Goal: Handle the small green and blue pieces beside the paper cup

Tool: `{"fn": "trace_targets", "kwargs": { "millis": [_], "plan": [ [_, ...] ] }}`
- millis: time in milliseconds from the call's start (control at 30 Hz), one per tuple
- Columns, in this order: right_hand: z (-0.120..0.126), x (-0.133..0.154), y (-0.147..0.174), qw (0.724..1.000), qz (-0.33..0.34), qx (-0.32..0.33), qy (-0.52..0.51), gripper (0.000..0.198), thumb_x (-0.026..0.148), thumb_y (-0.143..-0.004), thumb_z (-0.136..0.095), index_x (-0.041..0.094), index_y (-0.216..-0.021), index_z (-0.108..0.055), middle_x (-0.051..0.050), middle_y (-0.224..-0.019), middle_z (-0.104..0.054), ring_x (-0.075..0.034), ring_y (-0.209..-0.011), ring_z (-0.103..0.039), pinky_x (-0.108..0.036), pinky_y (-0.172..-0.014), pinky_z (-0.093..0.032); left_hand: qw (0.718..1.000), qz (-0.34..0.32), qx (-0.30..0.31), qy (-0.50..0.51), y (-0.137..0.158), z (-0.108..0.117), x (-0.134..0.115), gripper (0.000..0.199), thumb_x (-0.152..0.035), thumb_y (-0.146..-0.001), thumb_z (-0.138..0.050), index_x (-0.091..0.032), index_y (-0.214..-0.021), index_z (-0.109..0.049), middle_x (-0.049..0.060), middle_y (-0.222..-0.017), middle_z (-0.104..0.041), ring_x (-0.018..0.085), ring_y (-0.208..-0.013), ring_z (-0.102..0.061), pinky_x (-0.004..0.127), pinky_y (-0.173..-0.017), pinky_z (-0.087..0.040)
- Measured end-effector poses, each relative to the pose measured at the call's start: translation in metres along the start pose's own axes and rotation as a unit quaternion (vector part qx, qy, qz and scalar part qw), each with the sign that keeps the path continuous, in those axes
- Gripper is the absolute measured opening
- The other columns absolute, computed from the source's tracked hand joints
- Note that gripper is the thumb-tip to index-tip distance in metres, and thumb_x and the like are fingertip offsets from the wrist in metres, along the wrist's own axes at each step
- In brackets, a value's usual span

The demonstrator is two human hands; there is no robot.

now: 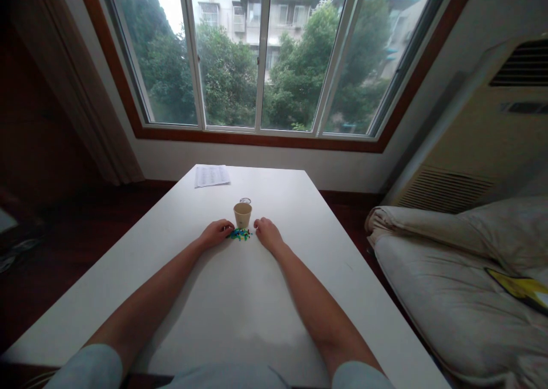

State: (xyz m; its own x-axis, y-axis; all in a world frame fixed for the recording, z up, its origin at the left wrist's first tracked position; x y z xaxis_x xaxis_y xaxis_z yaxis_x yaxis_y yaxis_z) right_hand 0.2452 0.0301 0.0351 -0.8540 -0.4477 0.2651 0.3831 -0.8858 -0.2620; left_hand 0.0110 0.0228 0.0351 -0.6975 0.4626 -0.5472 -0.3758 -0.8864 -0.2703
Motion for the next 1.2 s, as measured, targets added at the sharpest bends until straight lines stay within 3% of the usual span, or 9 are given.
{"fn": "trace_targets", "kwargs": {
  "millis": [167, 333, 700, 1067, 1200],
  "plan": [
    [-0.0033, -0.0005, -0.0001, 1.0, -0.017, -0.015, -0.006, 0.023, 0.016, -0.092, -0.054, 0.022, -0.112, -0.065, -0.007, -0.106, -0.06, -0.019, -0.103, -0.052, -0.027, -0.087, -0.04, 1.0, 0.007, 0.0, -0.005, -0.0001, 0.0001, 0.0002, 0.027, -0.037, -0.091, -0.052, -0.023, -0.098, -0.074, 0.002, -0.09, -0.068, 0.014, -0.077, -0.056, 0.024, -0.071, -0.042],
    [-0.0016, -0.0062, 0.0004, 0.997, -0.061, -0.032, 0.019, 0.012, 0.022, -0.094, -0.057, 0.022, -0.099, -0.067, -0.008, -0.104, -0.06, -0.02, -0.103, -0.052, -0.027, -0.081, -0.039, 1.0, 0.005, 0.0, -0.006, 0.0001, -0.0003, 0.0017, 0.027, -0.037, -0.091, -0.052, -0.023, -0.098, -0.075, 0.003, -0.09, -0.068, 0.014, -0.077, -0.055, 0.024, -0.07, -0.042],
    [-0.0024, 0.0014, 0.003, 0.999, -0.007, -0.042, -0.001, 0.009, 0.026, -0.093, -0.059, 0.022, -0.097, -0.066, -0.006, -0.1, -0.059, -0.019, -0.099, -0.05, -0.026, -0.079, -0.038, 1.0, 0.008, 0.0, -0.007, -0.0013, -0.0026, 0.0034, 0.027, -0.037, -0.091, -0.053, -0.023, -0.099, -0.075, 0.003, -0.092, -0.068, 0.014, -0.078, -0.057, 0.024, -0.072, -0.042],
    [-0.0048, -0.0002, 0.0006, 0.999, 0.006, -0.05, -0.009, 0.007, 0.015, -0.09, -0.055, 0.02, -0.092, -0.061, -0.004, -0.093, -0.059, -0.017, -0.091, -0.05, -0.025, -0.08, -0.037, 1.0, 0.006, 0.003, -0.013, -0.0008, -0.0013, 0.0013, 0.028, -0.037, -0.091, -0.051, -0.024, -0.098, -0.075, 0.003, -0.091, -0.068, 0.014, -0.077, -0.057, 0.025, -0.072, -0.042],
    [-0.0067, -0.0002, 0.0007, 0.998, 0.0, -0.052, -0.017, 0.013, 0.016, -0.09, -0.056, 0.02, -0.101, -0.062, -0.004, -0.097, -0.059, -0.017, -0.095, -0.05, -0.025, -0.083, -0.038, 1.0, 0.009, 0.003, -0.016, -0.0005, -0.0014, 0.0017, 0.028, -0.037, -0.091, -0.051, -0.024, -0.099, -0.074, 0.003, -0.092, -0.068, 0.015, -0.078, -0.057, 0.025, -0.071, -0.042]
  ]
}}
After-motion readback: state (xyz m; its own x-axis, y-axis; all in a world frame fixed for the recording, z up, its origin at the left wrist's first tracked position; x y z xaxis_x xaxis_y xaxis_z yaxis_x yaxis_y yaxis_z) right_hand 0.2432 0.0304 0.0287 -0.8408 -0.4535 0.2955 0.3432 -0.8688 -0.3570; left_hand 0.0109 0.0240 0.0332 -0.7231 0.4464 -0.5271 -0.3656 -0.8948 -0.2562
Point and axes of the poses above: each hand's wrist, its own y-axis away from the middle knuckle, its own z-axis out of the back of the hand, x = y × z, the point moved 4 cm from there along -y, towards the middle knuckle
